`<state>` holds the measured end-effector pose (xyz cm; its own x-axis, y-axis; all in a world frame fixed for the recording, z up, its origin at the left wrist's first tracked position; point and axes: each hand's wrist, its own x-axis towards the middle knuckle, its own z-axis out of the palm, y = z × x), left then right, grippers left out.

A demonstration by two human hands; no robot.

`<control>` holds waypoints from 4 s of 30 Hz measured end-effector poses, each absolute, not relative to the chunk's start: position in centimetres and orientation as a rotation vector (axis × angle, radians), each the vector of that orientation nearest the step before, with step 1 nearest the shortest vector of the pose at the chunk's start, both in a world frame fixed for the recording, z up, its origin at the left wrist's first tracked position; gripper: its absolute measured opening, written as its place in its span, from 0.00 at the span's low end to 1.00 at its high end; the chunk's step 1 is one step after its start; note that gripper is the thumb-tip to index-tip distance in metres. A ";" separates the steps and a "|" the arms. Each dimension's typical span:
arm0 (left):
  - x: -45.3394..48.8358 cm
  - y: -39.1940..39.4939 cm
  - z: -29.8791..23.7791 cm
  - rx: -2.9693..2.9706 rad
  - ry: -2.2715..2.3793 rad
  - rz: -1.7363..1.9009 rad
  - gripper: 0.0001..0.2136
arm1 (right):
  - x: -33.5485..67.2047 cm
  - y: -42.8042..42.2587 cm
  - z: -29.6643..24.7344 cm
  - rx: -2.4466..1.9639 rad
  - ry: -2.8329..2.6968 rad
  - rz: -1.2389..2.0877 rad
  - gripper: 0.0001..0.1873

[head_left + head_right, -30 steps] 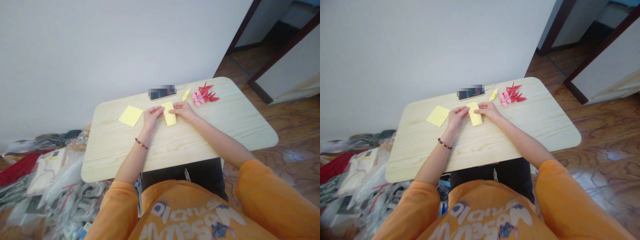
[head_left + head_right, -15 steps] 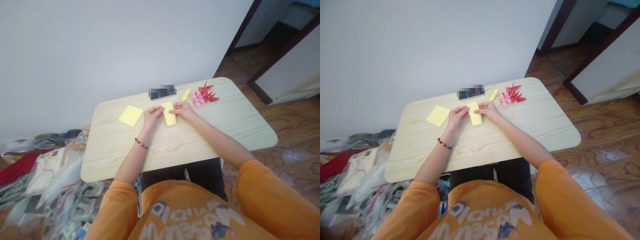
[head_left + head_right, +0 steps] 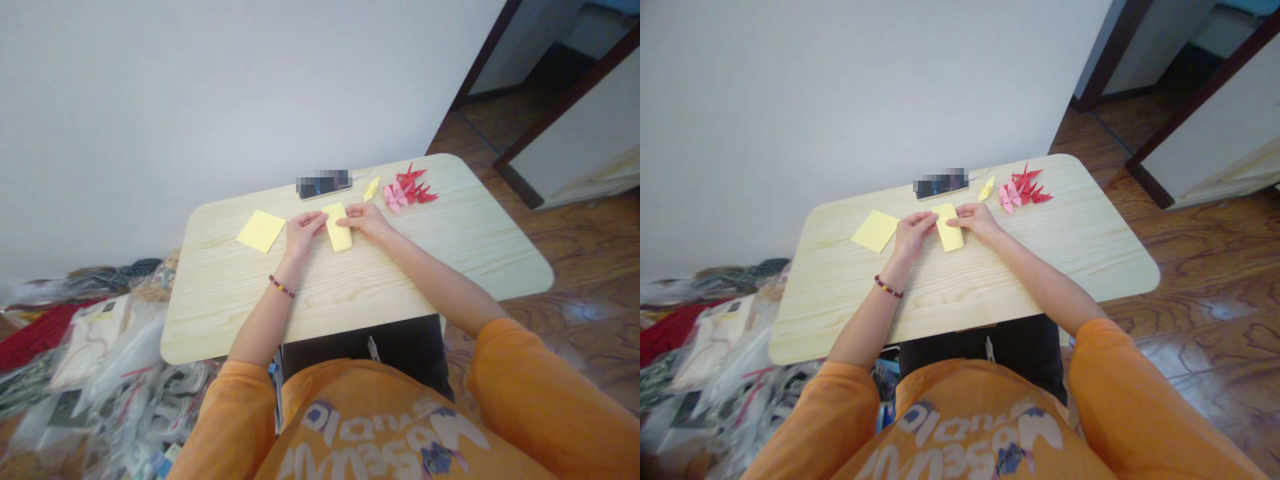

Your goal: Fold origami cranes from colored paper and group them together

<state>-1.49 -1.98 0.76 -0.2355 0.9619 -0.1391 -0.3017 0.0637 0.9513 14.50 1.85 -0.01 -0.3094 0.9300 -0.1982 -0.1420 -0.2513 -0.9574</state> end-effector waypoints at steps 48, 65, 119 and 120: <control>-1.7 -1.9 1.0 0.821 1.266 1.526 0.15 | 14.9 1.4 1.6 -1.121 -1.143 1.876 0.13; -1.7 -1.6 0.6 0.661 1.271 1.665 0.13 | 14.3 1.4 1.5 -1.115 -1.162 1.832 0.12; -0.6 -2.1 0.0 0.663 1.168 1.398 0.15 | 13.6 1.2 -0.1 -1.155 -1.395 1.327 0.28; -0.6 -2.1 0.0 0.652 1.168 1.410 0.15 | 13.6 1.2 -0.1 -1.159 -1.419 1.304 0.28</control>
